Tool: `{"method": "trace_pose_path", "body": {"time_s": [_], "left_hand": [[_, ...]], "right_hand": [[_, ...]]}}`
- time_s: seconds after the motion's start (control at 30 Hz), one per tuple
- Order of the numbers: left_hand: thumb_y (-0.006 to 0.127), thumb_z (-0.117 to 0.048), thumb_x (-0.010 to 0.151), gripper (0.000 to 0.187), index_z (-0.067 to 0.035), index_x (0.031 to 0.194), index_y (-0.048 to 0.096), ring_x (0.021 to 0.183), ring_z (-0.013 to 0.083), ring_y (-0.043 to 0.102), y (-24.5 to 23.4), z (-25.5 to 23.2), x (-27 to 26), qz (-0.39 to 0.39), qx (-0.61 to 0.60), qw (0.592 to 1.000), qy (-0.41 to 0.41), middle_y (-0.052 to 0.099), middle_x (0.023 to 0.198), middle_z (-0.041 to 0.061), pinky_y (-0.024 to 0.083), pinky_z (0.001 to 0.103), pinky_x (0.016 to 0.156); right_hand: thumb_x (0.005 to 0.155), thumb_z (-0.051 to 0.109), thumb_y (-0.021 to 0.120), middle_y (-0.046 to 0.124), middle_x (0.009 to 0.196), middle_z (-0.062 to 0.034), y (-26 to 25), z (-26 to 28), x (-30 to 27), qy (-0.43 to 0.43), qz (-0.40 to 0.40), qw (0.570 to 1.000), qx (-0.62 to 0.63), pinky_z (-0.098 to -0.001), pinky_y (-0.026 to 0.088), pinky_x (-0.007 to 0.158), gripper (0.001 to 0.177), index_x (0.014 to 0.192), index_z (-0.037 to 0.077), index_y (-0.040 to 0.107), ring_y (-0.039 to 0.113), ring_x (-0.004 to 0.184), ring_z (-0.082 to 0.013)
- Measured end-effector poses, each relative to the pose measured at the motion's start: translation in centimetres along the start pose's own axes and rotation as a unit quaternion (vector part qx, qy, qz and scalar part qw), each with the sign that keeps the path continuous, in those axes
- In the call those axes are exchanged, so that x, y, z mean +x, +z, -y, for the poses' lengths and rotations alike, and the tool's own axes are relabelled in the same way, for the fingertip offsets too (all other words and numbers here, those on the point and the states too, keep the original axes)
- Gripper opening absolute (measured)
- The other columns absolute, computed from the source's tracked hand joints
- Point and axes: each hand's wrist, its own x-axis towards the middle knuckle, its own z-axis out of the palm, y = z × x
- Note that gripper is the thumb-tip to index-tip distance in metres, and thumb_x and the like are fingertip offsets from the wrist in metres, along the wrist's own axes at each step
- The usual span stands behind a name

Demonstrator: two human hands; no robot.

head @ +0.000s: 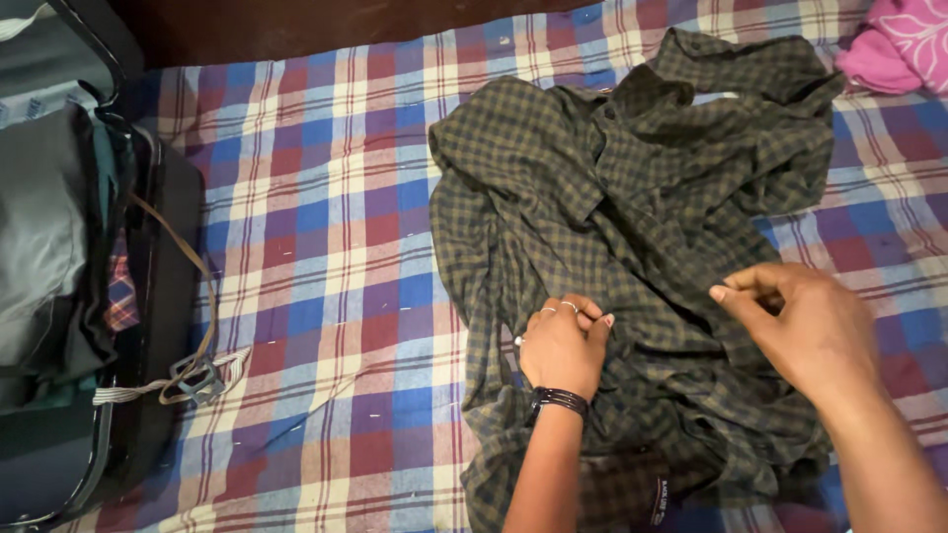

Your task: The person buttons a shirt, smooths it out, and folds it on a bed.

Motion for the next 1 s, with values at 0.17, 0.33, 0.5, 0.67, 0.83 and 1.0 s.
{"method": "trace_pose_path", "body": {"time_s": [0.17, 0.33, 0.5, 0.67, 0.83, 1.0], "left_hand": [[0.077, -0.039, 0.083, 0.021, -0.019, 0.087, 0.076, 0.092, 0.0239, 0.067, -1.6, -0.6, -0.4, 0.043, -0.07, 0.997, -0.015, 0.074, 0.085, -0.002, 0.052, 0.041, 0.081], [0.075, -0.039, 0.081, 0.023, -0.016, 0.083, 0.078, 0.088, 0.0245, 0.065, -2.3, -0.6, -0.8, 0.053, -0.123, 0.991, -0.008, 0.076, 0.075, -0.002, 0.051, 0.039, 0.082], [0.076, -0.036, 0.082, 0.022, -0.015, 0.079, 0.073, 0.087, 0.0249, 0.063, -1.8, 0.1, -1.0, 0.062, -0.112, 0.992, 0.023, 0.074, 0.077, -0.002, 0.05, 0.038, 0.081], [0.08, -0.033, 0.078, 0.017, -0.018, 0.078, 0.071, 0.085, 0.025, 0.059, -2.0, 0.4, -2.5, 0.006, -0.075, 0.988, 0.137, 0.068, 0.076, -0.003, 0.045, 0.04, 0.077], [0.081, -0.035, 0.08, 0.017, -0.022, 0.084, 0.071, 0.086, 0.0235, 0.057, -2.9, 0.3, -3.5, -0.011, -0.091, 0.98, 0.178, 0.063, 0.078, -0.006, 0.042, 0.041, 0.074], [0.082, -0.032, 0.076, 0.017, -0.021, 0.085, 0.071, 0.106, 0.0269, 0.057, -3.4, -0.2, -4.4, -0.01, -0.009, 0.954, 0.3, 0.064, 0.096, 0.0, 0.039, 0.046, 0.091]], "right_hand": [[0.09, 0.043, 0.074, 0.076, 0.078, -0.0031, -2.1, 0.8, -0.8, -0.058, -0.02, 0.998, 0.019, -0.0364, 0.048, 0.071, 0.029, 0.099, 0.016, 0.08, 0.066, 0.072, -0.0162], [0.09, 0.035, 0.071, 0.073, 0.081, -0.0026, 2.3, 0.4, -0.2, -0.124, 0.128, 0.93, 0.321, -0.0312, 0.05, 0.066, 0.026, 0.099, 0.012, 0.076, 0.062, 0.072, -0.0118], [0.088, 0.032, 0.073, 0.071, 0.073, -0.0098, 2.9, 1.3, -0.8, -0.062, 0.269, 0.959, 0.058, -0.0367, 0.051, 0.067, 0.034, 0.12, 0.022, 0.068, 0.066, 0.066, -0.0213], [0.081, 0.04, 0.076, 0.075, 0.076, -0.0019, 1.8, 2.3, -1.4, -0.067, 0.211, 0.972, 0.079, -0.0369, 0.054, 0.065, 0.031, 0.104, 0.018, 0.074, 0.071, 0.068, -0.0196], [0.081, 0.056, 0.075, 0.079, 0.077, -0.0017, -0.3, 2.7, -1.2, -0.034, 0.194, 0.98, -0.008, -0.0389, 0.056, 0.068, 0.039, 0.094, 0.019, 0.079, 0.076, 0.072, -0.0222], [0.085, 0.052, 0.066, 0.081, 0.082, -0.0069, 0.2, 2.0, -1.1, -0.001, 0.176, 0.984, -0.003, -0.0413, 0.057, 0.072, 0.039, 0.099, 0.019, 0.08, 0.077, 0.078, -0.0269]]}}
